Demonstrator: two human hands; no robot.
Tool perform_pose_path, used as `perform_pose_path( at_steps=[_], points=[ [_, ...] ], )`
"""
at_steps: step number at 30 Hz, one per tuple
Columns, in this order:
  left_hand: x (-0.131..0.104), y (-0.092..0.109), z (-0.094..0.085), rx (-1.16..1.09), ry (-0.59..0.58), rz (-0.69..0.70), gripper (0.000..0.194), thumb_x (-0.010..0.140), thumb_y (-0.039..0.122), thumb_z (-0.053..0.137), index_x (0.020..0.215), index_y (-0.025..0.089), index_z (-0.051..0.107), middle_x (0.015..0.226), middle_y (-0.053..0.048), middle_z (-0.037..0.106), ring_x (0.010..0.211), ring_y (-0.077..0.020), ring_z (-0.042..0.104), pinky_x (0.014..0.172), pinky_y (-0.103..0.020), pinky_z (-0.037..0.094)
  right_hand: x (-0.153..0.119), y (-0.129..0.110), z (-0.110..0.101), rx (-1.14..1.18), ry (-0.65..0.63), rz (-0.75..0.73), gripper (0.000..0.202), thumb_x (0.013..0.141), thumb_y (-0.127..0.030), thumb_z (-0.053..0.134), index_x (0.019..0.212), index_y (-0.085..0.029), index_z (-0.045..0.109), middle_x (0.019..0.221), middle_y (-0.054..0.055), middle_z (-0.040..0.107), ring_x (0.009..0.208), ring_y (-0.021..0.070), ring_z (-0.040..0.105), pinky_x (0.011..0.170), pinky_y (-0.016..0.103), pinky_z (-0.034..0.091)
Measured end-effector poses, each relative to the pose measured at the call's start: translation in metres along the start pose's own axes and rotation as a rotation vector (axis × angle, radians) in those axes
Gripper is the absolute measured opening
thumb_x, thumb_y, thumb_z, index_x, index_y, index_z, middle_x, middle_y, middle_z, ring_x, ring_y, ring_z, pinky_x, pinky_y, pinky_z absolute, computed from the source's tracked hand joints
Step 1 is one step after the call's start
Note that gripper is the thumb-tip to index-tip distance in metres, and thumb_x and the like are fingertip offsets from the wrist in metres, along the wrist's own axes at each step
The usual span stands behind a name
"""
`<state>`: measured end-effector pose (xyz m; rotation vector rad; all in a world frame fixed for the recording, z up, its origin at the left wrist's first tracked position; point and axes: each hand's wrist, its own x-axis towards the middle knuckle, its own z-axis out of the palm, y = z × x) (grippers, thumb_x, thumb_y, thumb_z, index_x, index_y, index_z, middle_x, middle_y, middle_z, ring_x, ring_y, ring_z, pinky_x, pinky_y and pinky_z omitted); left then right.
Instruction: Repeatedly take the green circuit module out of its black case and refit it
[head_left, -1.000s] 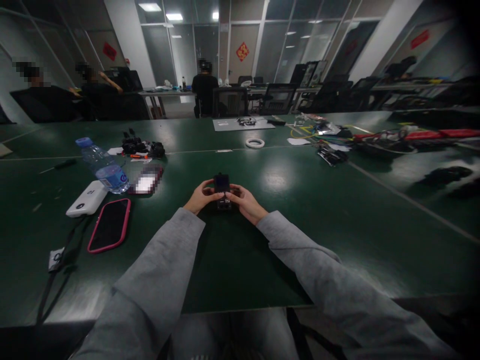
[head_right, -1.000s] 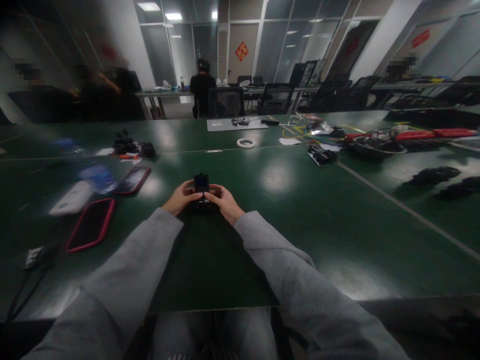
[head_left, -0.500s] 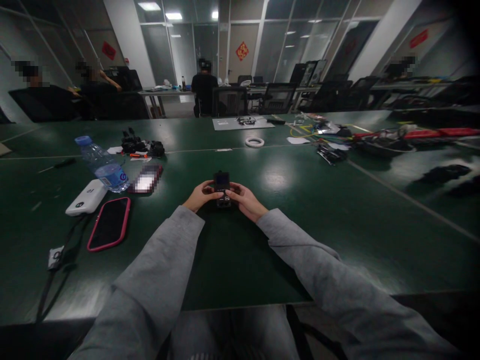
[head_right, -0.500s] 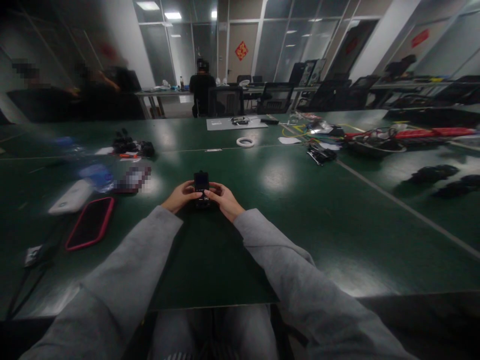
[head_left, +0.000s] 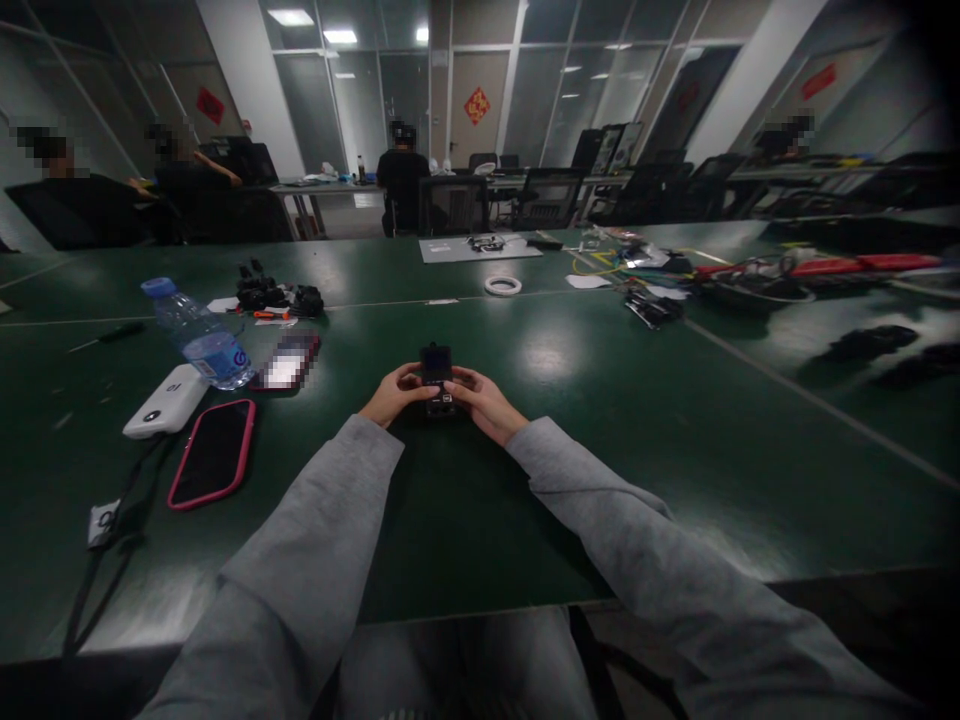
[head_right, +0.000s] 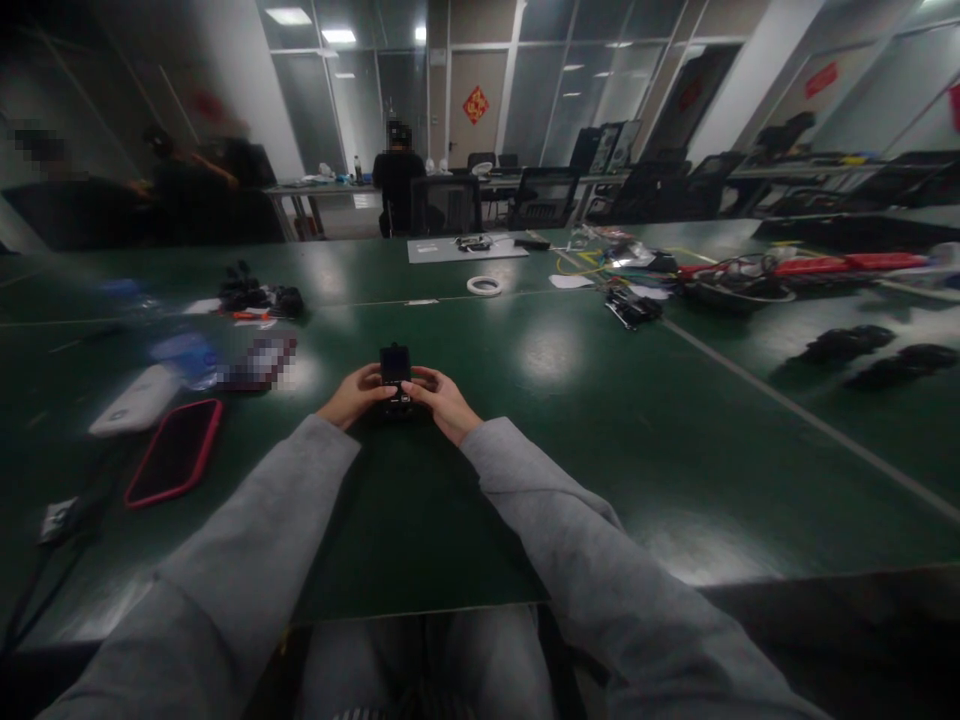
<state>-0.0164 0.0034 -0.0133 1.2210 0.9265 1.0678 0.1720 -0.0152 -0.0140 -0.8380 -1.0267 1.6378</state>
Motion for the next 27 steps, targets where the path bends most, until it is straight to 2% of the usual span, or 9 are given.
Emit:
perform_pose_path(
  at_steps=[10, 17, 21, 27],
  points=[
    [0.0007, -0.0009, -0.0005, 0.014, -0.008, 0.005, 0.069, 0.056, 0.03, 0.085, 0.117, 0.013, 0.056, 0.093, -0.006, 0.064, 0.088, -0.0177, 0.061, 0.087, -0.036, 0.045, -0.0017, -0.0024, 0.0018, 0.011, 0.013, -0.007, 0.054, 0.059, -0.032, 0.085, 0.103, -0.019, 0.056, 0.103, 0.005, 0.063, 0.098, 0.0158, 0.061, 0.093, 0.032, 0.048],
    [0.0012, 0.0012, 0.0006, 0.02, 0.018, -0.023, 0.074, 0.059, 0.035, 0.084, 0.123, 0.014, 0.053, 0.085, -0.003, 0.06, 0.084, -0.0166, 0.06, 0.084, -0.035, 0.045, -0.0009, -0.001, 0.0034, -0.003, 0.049, -0.021, 0.059, 0.06, -0.036, 0.084, 0.108, -0.021, 0.052, 0.099, 0.003, 0.062, 0.094, 0.0157, 0.061, 0.089, 0.031, 0.048],
    [0.0018, 0.0001, 0.0007, -0.01, -0.001, -0.029, 0.072, 0.064, 0.038, 0.08, 0.125, 0.013, 0.052, 0.09, -0.006, 0.061, 0.085, -0.0174, 0.061, 0.082, -0.035, 0.046, -0.0009, 0.0023, 0.0019, -0.025, 0.061, -0.062, 0.063, 0.062, -0.036, 0.083, 0.114, -0.022, 0.05, 0.099, 0.002, 0.061, 0.097, 0.0159, 0.06, 0.092, 0.032, 0.047],
    [0.0033, -0.0024, -0.001, -0.035, -0.021, -0.026, 0.073, 0.063, 0.032, 0.082, 0.127, 0.014, 0.051, 0.099, -0.008, 0.063, 0.094, -0.0188, 0.061, 0.089, -0.038, 0.045, -0.002, 0.0046, 0.0024, -0.12, 0.078, -0.102, 0.066, 0.065, -0.042, 0.08, 0.119, -0.022, 0.049, 0.103, 0.004, 0.06, 0.101, 0.017, 0.058, 0.096, 0.035, 0.044]
  ],
)
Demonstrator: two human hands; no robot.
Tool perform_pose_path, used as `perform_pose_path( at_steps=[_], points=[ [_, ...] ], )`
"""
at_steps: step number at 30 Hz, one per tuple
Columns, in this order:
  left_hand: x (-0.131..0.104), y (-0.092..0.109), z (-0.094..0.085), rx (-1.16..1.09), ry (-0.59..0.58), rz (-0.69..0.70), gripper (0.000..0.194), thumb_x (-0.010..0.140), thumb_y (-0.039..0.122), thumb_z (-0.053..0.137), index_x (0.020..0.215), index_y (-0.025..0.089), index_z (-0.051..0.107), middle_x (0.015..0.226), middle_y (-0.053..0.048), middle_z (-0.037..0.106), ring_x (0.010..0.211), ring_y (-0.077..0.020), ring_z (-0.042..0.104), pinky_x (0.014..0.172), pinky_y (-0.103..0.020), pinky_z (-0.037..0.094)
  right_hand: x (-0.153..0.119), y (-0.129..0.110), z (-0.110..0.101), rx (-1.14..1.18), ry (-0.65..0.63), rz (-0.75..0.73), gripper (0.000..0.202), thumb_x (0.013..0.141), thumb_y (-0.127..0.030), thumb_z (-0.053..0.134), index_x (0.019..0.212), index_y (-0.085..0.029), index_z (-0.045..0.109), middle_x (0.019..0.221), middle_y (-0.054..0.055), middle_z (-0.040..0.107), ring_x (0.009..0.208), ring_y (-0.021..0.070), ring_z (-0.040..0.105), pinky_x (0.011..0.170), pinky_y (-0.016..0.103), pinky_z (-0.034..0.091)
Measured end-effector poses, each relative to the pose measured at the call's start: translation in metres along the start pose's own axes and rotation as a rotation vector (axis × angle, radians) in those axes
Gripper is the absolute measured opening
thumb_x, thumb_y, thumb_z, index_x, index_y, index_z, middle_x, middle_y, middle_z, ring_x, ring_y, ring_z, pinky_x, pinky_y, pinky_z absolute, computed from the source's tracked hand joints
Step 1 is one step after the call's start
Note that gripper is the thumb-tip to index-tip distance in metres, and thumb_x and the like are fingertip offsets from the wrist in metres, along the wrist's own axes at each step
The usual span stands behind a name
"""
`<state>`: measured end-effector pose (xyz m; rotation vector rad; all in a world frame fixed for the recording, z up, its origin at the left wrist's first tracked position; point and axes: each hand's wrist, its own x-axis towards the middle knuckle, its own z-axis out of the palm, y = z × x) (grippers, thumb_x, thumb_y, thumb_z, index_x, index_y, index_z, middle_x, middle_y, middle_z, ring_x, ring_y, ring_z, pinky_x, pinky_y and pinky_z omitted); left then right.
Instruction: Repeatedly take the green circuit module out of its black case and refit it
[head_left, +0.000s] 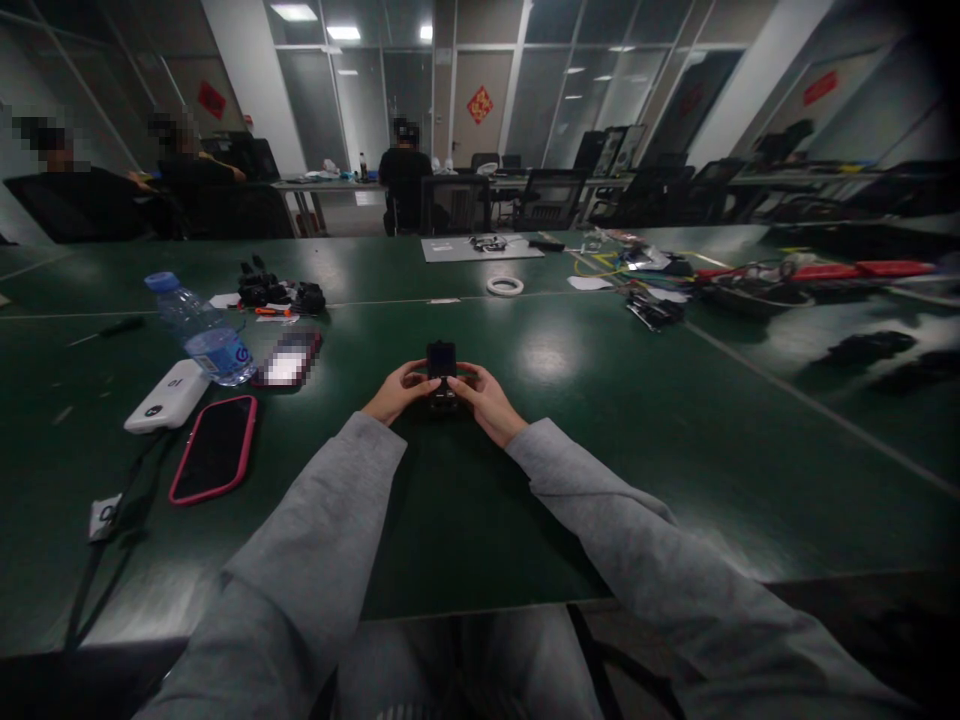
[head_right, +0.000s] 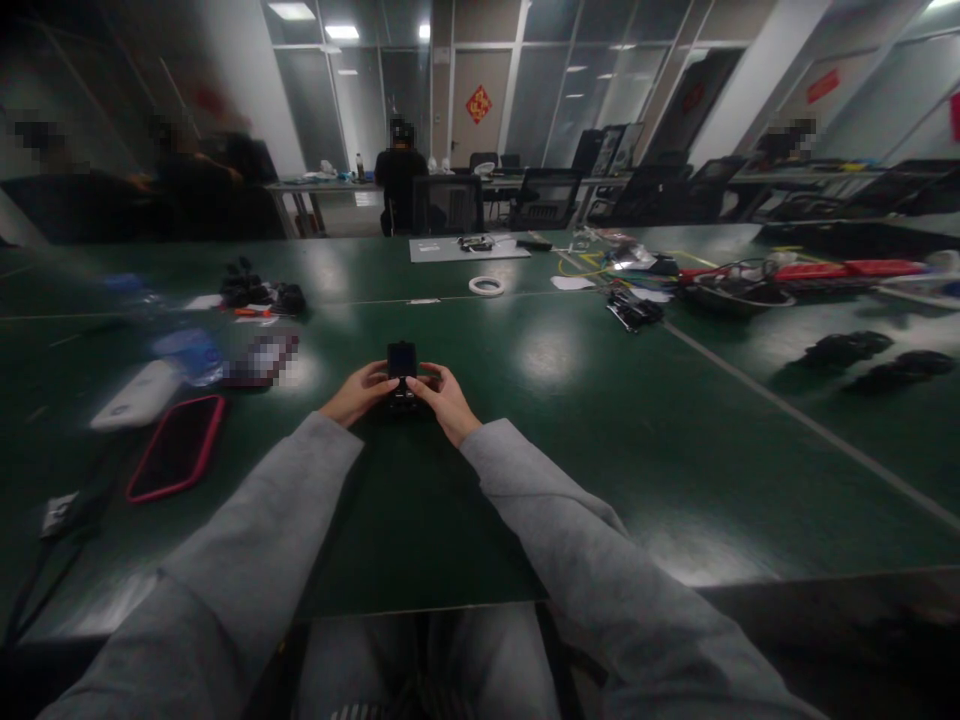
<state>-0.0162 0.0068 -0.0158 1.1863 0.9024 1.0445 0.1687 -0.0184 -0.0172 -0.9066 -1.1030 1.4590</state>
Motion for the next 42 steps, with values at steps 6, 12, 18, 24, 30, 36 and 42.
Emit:
perform_pose_path(
  at_steps=[6, 12, 18, 24, 30, 36, 42],
  points=[
    [-0.0001, -0.0006, 0.0006, -0.014, -0.016, 0.025, 0.075, 0.061, 0.027, 0.083, 0.128, 0.014, 0.051, 0.104, -0.01, 0.065, 0.099, -0.0202, 0.061, 0.096, -0.041, 0.043, -0.0018, 0.0021, 0.0035, -0.127, 0.037, -0.064, 0.063, 0.071, -0.048, 0.074, 0.12, -0.023, 0.045, 0.104, 0.004, 0.059, 0.101, 0.017, 0.057, 0.095, 0.035, 0.044],
    [-0.0006, 0.0011, 0.0009, 0.002, -0.021, 0.009, 0.077, 0.06, 0.026, 0.083, 0.128, 0.014, 0.051, 0.107, -0.011, 0.065, 0.1, -0.0211, 0.061, 0.097, -0.043, 0.043, -0.001, 0.0075, 0.0016, -0.207, 0.034, -0.108, 0.059, 0.076, -0.052, 0.067, 0.122, -0.023, 0.043, 0.107, 0.005, 0.058, 0.104, 0.0175, 0.056, 0.096, 0.035, 0.044],
    [-0.0023, 0.0041, 0.0042, -0.016, 0.026, 0.011, 0.074, 0.059, 0.026, 0.084, 0.125, 0.014, 0.053, 0.099, -0.008, 0.065, 0.094, -0.0194, 0.062, 0.094, -0.042, 0.045, -0.003, 0.004, 0.005, -0.21, -0.05, -0.134, 0.067, 0.073, -0.04, 0.07, 0.129, -0.026, 0.037, 0.113, 0.005, 0.054, 0.111, 0.0191, 0.052, 0.102, 0.038, 0.04],
    [-0.0019, 0.002, 0.0041, -0.026, 0.053, 0.032, 0.074, 0.059, 0.026, 0.084, 0.125, 0.015, 0.052, 0.096, -0.006, 0.063, 0.092, -0.0178, 0.061, 0.093, -0.041, 0.045, -0.0059, 0.0007, 0.0068, -0.284, -0.149, -0.175, 0.084, 0.067, -0.029, 0.072, 0.137, -0.023, 0.026, 0.12, 0.009, 0.046, 0.112, 0.0208, 0.051, 0.102, 0.04, 0.04],
    [0.0007, -0.0041, -0.0002, -0.008, 0.027, 0.06, 0.074, 0.06, 0.026, 0.084, 0.125, 0.015, 0.052, 0.1, -0.008, 0.063, 0.094, -0.0182, 0.06, 0.092, -0.04, 0.046, -0.0058, 0.0005, 0.006, -0.345, -0.141, -0.185, 0.084, 0.069, -0.029, 0.071, 0.138, -0.023, 0.023, 0.121, 0.01, 0.045, 0.113, 0.022, 0.051, 0.105, 0.044, 0.037],
    [0.0011, -0.0033, 0.0008, -0.001, 0.036, 0.054, 0.074, 0.06, 0.027, 0.084, 0.125, 0.015, 0.051, 0.099, -0.007, 0.062, 0.093, -0.0181, 0.06, 0.091, -0.04, 0.046, -0.005, 0.001, 0.0061, -0.352, -0.151, -0.175, 0.087, 0.069, -0.03, 0.071, 0.14, -0.02, 0.021, 0.122, 0.011, 0.044, 0.114, 0.0218, 0.05, 0.105, 0.042, 0.038],
    [0.0006, -0.0003, 0.0037, 0.001, 0.059, 0.021, 0.075, 0.06, 0.029, 0.084, 0.126, 0.013, 0.051, 0.099, -0.008, 0.062, 0.092, -0.0171, 0.06, 0.09, -0.037, 0.045, 0.0004, 0.004, 0.0027, -0.184, -0.057, -0.073, 0.063, 0.078, -0.041, 0.064, 0.133, -0.025, 0.039, 0.112, 0.006, 0.056, 0.112, 0.0201, 0.052, 0.103, 0.04, 0.039]
  ],
)
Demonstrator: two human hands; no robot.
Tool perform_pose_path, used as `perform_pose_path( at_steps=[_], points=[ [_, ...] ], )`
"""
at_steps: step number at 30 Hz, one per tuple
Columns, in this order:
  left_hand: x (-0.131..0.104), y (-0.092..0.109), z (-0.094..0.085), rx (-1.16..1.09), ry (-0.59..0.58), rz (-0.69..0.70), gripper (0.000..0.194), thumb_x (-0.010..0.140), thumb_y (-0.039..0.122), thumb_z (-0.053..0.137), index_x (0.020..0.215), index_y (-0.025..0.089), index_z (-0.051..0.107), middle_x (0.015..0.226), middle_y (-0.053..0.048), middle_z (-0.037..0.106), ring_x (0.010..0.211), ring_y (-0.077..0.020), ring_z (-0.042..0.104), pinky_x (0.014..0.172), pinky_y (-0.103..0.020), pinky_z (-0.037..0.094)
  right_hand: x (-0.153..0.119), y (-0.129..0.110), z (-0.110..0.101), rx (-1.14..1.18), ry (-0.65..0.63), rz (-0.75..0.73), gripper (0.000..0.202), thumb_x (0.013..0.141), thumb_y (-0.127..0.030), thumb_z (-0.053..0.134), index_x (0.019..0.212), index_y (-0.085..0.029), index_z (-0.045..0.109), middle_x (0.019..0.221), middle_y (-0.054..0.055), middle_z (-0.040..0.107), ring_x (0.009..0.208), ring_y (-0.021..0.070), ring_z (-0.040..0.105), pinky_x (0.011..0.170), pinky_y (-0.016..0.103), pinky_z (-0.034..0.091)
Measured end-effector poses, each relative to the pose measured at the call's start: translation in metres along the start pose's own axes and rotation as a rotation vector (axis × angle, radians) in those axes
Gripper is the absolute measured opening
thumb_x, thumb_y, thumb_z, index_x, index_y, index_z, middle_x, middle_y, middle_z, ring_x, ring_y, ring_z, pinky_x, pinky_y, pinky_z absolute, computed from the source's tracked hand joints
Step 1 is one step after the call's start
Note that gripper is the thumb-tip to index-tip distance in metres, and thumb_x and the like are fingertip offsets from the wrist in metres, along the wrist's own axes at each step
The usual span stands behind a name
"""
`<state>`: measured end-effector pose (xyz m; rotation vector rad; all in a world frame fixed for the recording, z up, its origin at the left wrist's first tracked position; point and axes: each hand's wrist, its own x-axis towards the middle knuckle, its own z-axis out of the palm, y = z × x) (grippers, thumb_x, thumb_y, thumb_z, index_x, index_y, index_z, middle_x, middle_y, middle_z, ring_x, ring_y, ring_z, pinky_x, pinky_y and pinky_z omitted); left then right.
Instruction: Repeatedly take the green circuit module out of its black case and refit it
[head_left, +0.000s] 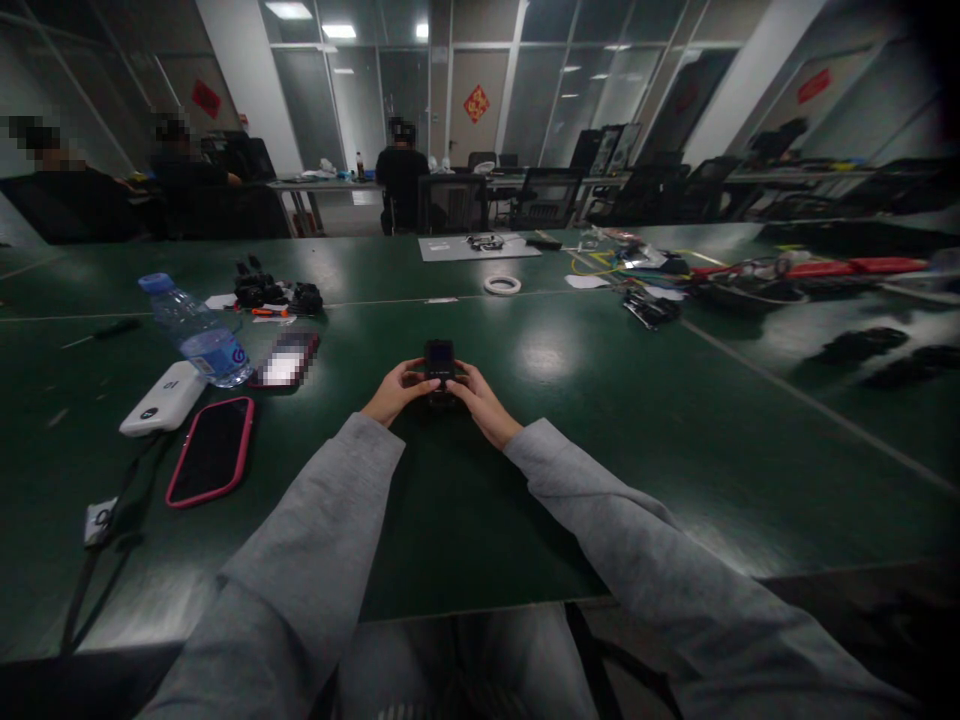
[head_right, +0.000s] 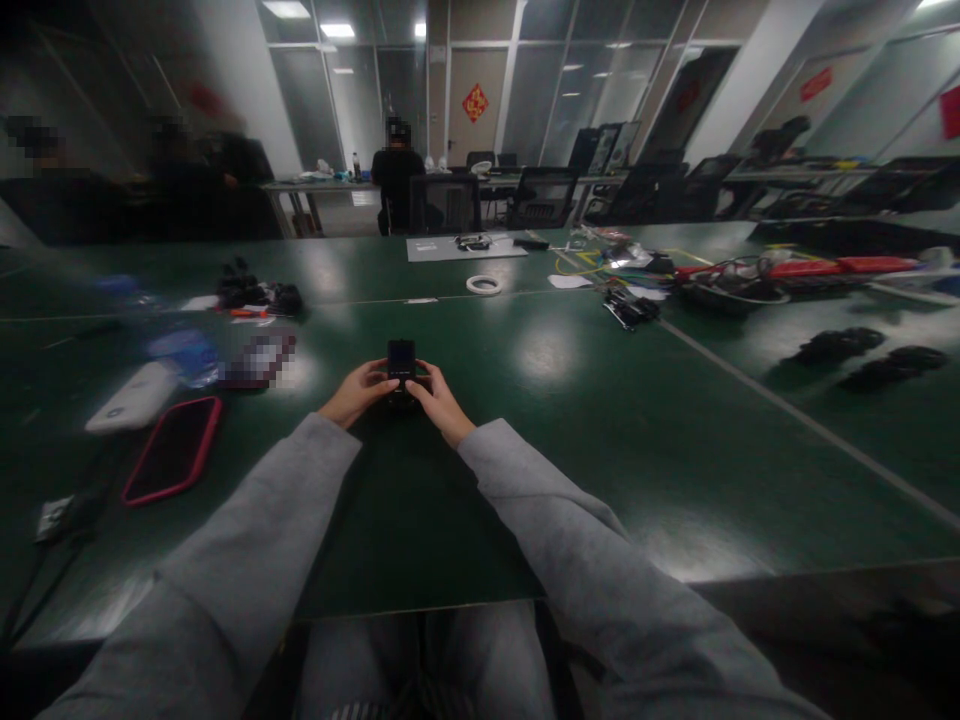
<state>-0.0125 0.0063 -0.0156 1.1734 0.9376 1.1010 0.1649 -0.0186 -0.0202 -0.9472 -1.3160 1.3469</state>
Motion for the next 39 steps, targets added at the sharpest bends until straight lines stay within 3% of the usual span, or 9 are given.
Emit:
perform_pose_path(
  at_steps=[12, 29, 35, 39],
  points=[
    [-0.003, 0.006, 0.002, -0.068, -0.003, -0.059, 0.061, 0.07, 0.031, 0.077, 0.123, 0.012, 0.054, 0.102, -0.01, 0.063, 0.086, -0.0143, 0.061, 0.082, -0.031, 0.047, 0.002, 0.005, -0.003, 0.061, 0.045, 0.014, 0.056, 0.078, -0.047, 0.067, 0.127, -0.025, 0.049, 0.112, 0.005, 0.061, 0.109, 0.0187, 0.055, 0.102, 0.038, 0.041],
    [-0.001, 0.005, 0.003, -0.108, 0.018, -0.079, 0.048, 0.072, 0.028, 0.075, 0.114, 0.01, 0.058, 0.104, -0.011, 0.066, 0.089, -0.0152, 0.063, 0.084, -0.031, 0.049, 0.002, -0.008, -0.004, 0.293, 0.068, 0.125, 0.048, 0.067, -0.04, 0.077, 0.109, -0.023, 0.059, 0.098, 0.001, 0.064, 0.087, 0.0143, 0.06, 0.081, 0.029, 0.047],
    [0.0, 0.003, 0.001, -0.116, 0.002, -0.079, 0.054, 0.069, 0.028, 0.078, 0.116, 0.011, 0.058, 0.105, -0.011, 0.066, 0.09, -0.0158, 0.063, 0.087, -0.033, 0.047, 0.001, -0.008, -0.004, 0.266, 0.041, 0.091, 0.052, 0.068, -0.038, 0.077, 0.114, -0.023, 0.057, 0.103, 0.002, 0.064, 0.092, 0.0149, 0.059, 0.084, 0.03, 0.046],
    [-0.001, 0.003, -0.001, -0.092, -0.102, -0.026, 0.062, 0.063, 0.021, 0.081, 0.12, 0.012, 0.058, 0.112, -0.011, 0.065, 0.101, -0.019, 0.061, 0.097, -0.038, 0.043, 0.001, -0.008, -0.005, 0.255, 0.048, 0.103, 0.057, 0.066, -0.038, 0.078, 0.116, -0.022, 0.056, 0.103, 0.003, 0.064, 0.091, 0.0151, 0.059, 0.084, 0.03, 0.046]
  ],
)
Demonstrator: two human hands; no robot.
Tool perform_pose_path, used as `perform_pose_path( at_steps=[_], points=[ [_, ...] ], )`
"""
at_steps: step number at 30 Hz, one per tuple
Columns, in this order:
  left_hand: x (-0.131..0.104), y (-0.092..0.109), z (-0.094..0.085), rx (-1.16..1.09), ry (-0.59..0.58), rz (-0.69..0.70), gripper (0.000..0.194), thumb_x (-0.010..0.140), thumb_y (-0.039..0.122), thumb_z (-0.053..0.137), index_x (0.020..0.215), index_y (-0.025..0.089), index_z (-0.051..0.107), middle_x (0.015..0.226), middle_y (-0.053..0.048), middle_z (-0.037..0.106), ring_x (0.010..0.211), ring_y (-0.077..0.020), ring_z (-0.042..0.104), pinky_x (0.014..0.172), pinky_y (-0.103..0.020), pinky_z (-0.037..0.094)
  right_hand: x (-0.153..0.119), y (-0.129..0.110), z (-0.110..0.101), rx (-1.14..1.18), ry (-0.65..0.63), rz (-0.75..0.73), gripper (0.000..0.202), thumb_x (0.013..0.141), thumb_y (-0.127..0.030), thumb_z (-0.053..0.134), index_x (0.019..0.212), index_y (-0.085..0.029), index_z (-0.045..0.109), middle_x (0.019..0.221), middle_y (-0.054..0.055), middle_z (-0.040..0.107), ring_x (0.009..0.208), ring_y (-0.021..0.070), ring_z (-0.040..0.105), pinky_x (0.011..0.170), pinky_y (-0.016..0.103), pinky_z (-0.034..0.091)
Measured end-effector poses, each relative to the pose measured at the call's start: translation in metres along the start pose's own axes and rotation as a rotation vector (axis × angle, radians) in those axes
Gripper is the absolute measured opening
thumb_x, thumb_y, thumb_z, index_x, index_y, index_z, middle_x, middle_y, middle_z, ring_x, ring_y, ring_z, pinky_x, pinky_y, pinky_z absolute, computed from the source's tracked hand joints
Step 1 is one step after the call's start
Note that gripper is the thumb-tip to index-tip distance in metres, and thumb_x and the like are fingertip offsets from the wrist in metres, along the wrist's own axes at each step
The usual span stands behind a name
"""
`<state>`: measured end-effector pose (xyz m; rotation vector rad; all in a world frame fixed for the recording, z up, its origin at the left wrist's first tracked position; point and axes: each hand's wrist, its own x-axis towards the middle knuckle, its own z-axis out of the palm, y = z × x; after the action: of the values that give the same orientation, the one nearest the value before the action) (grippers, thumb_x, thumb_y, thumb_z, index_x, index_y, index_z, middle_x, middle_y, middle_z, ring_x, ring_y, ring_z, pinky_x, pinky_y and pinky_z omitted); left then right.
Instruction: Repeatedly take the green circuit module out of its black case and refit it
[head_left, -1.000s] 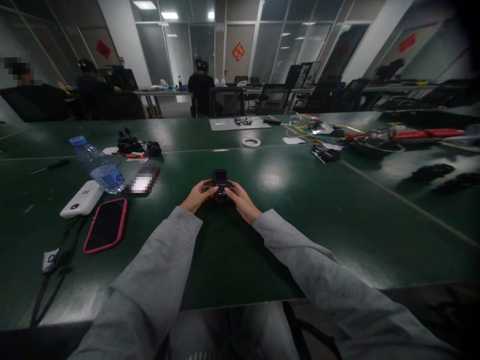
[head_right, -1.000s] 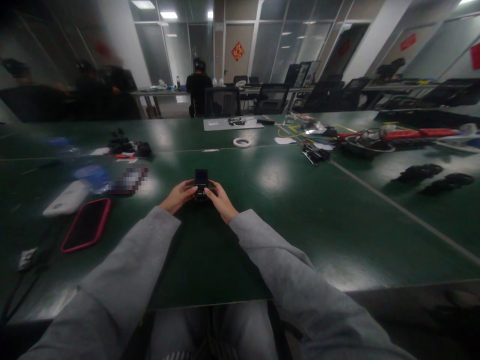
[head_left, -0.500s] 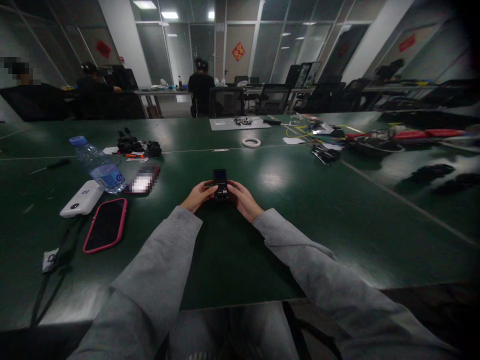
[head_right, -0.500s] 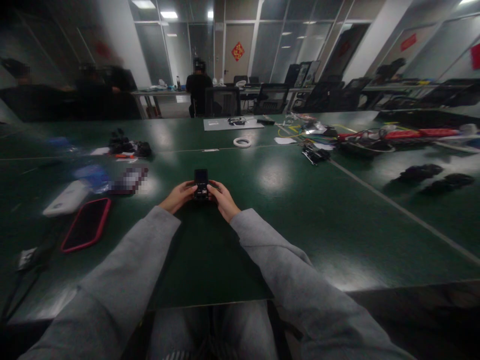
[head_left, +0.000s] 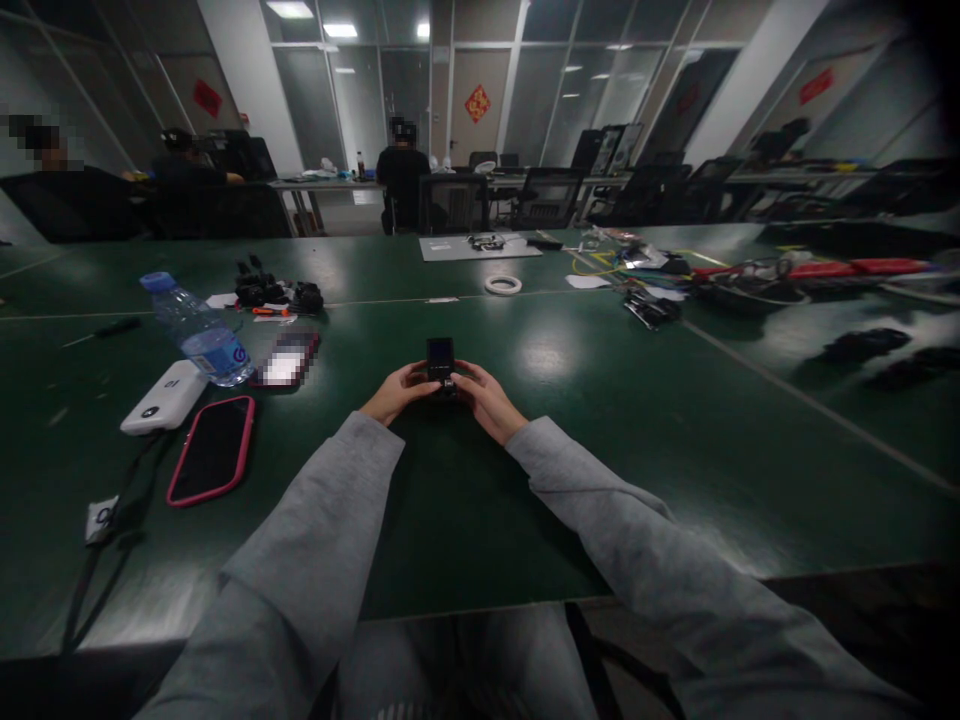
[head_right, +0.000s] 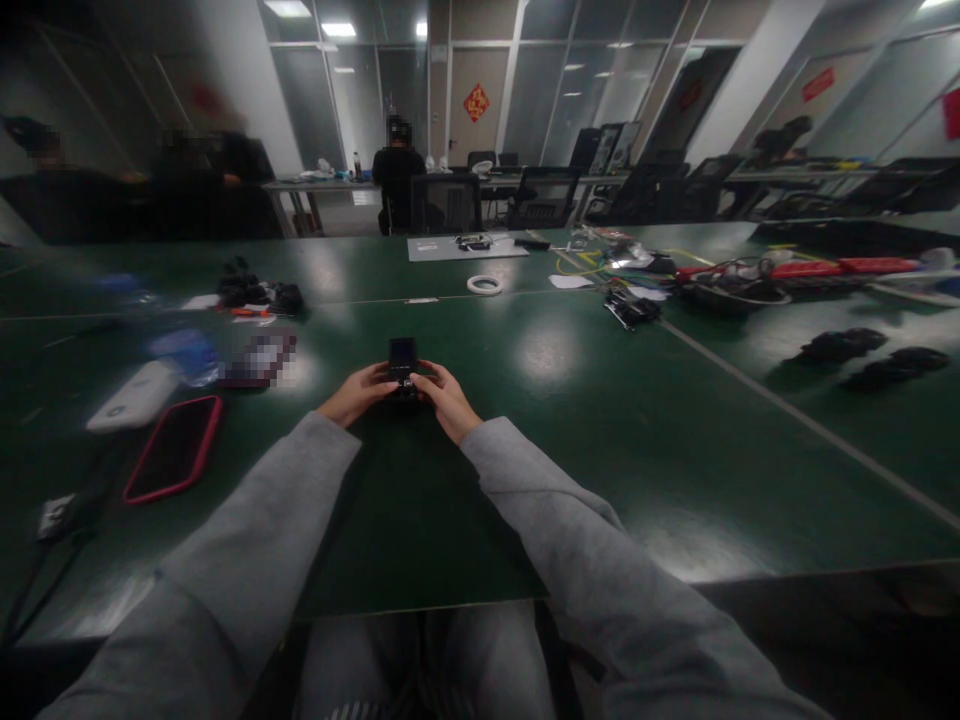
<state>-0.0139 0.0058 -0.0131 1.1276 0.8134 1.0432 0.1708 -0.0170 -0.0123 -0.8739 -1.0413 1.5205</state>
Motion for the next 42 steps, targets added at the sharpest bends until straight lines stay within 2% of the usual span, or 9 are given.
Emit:
perform_pose_path(
  at_steps=[4, 8, 12, 15, 18, 22, 30, 35, 42],
  points=[
    [-0.004, 0.005, 0.0, 0.076, -0.039, 0.03, 0.064, 0.061, 0.021, 0.082, 0.121, 0.013, 0.059, 0.121, -0.014, 0.062, 0.11, -0.0231, 0.058, 0.102, -0.043, 0.04, 0.001, 0.003, -0.001, -0.073, 0.007, -0.018, 0.06, 0.068, -0.042, 0.075, 0.121, -0.022, 0.053, 0.104, 0.004, 0.063, 0.096, 0.0168, 0.059, 0.09, 0.033, 0.046],
    [-0.007, 0.009, 0.001, 0.164, -0.03, 0.042, 0.067, 0.06, 0.023, 0.083, 0.122, 0.014, 0.058, 0.124, -0.015, 0.061, 0.113, -0.0257, 0.057, 0.1, -0.044, 0.042, 0.002, 0.008, 0.0, -0.259, 0.033, -0.115, 0.06, 0.073, -0.046, 0.071, 0.123, -0.022, 0.049, 0.103, 0.005, 0.062, 0.1, 0.0177, 0.058, 0.095, 0.036, 0.044],
    [-0.006, 0.008, 0.001, 0.148, -0.028, 0.066, 0.071, 0.058, 0.021, 0.084, 0.124, 0.015, 0.057, 0.124, -0.014, 0.061, 0.114, -0.0256, 0.057, 0.1, -0.043, 0.042, 0.001, 0.01, 0.002, -0.3, 0.029, -0.151, 0.061, 0.074, -0.046, 0.069, 0.125, -0.022, 0.046, 0.103, 0.005, 0.062, 0.098, 0.018, 0.059, 0.095, 0.037, 0.045],
    [-0.005, 0.006, 0.0, 0.082, -0.01, 0.006, 0.073, 0.06, 0.021, 0.083, 0.127, 0.016, 0.055, 0.121, -0.013, 0.063, 0.107, -0.0235, 0.06, 0.097, -0.042, 0.045, 0.001, 0.009, 0.001, -0.301, 0.033, -0.144, 0.061, 0.075, -0.046, 0.068, 0.125, -0.022, 0.045, 0.102, 0.005, 0.061, 0.098, 0.0187, 0.059, 0.094, 0.038, 0.045],
    [-0.004, 0.006, -0.002, 0.004, 0.021, -0.08, 0.066, 0.068, 0.027, 0.079, 0.128, 0.018, 0.054, 0.115, -0.011, 0.064, 0.093, -0.0185, 0.064, 0.089, -0.039, 0.049, 0.001, 0.011, 0.0, -0.325, 0.047, -0.172, 0.057, 0.076, -0.047, 0.066, 0.124, -0.022, 0.046, 0.102, 0.005, 0.061, 0.099, 0.0188, 0.058, 0.094, 0.038, 0.045],
    [-0.005, 0.008, -0.002, -0.032, 0.042, -0.085, 0.061, 0.071, 0.028, 0.077, 0.128, 0.02, 0.055, 0.107, -0.009, 0.066, 0.082, -0.0144, 0.065, 0.079, -0.034, 0.051, 0.002, 0.013, 0.0, -0.371, 0.038, -0.21, 0.059, 0.077, -0.047, 0.066, 0.126, -0.021, 0.045, 0.106, 0.007, 0.06, 0.102, 0.0195, 0.058, 0.094, 0.038, 0.045],
    [-0.007, 0.011, 0.001, -0.125, 0.06, -0.077, 0.048, 0.073, 0.029, 0.075, 0.118, 0.018, 0.059, 0.098, -0.006, 0.068, 0.078, -0.0126, 0.065, 0.073, -0.029, 0.052, 0.0, 0.008, 0.0, -0.257, 0.016, -0.16, 0.07, 0.071, -0.047, 0.073, 0.129, -0.022, 0.043, 0.107, 0.008, 0.062, 0.102, 0.0199, 0.06, 0.095, 0.039, 0.046],
    [-0.006, 0.012, 0.004, -0.133, 0.11, -0.096, 0.041, 0.076, 0.034, 0.073, 0.111, 0.016, 0.061, 0.094, -0.005, 0.067, 0.076, -0.0115, 0.064, 0.072, -0.028, 0.051, -0.002, 0.004, 0.0, -0.193, 0.039, -0.077, 0.067, 0.072, -0.049, 0.072, 0.128, -0.023, 0.046, 0.107, 0.007, 0.064, 0.1, 0.0202, 0.061, 0.092, 0.038, 0.048],
    [0.001, 0.002, 0.006, -0.03, 0.142, -0.057, 0.04, 0.076, 0.039, 0.071, 0.106, 0.013, 0.064, 0.097, -0.007, 0.067, 0.083, -0.0132, 0.062, 0.071, -0.025, 0.047, -0.002, 0.0, -0.002, -0.112, 0.021, -0.017, 0.06, 0.073, -0.051, 0.07, 0.123, -0.025, 0.05, 0.101, 0.004, 0.064, 0.092, 0.018, 0.062, 0.08, 0.033, 0.052]
  ],
)
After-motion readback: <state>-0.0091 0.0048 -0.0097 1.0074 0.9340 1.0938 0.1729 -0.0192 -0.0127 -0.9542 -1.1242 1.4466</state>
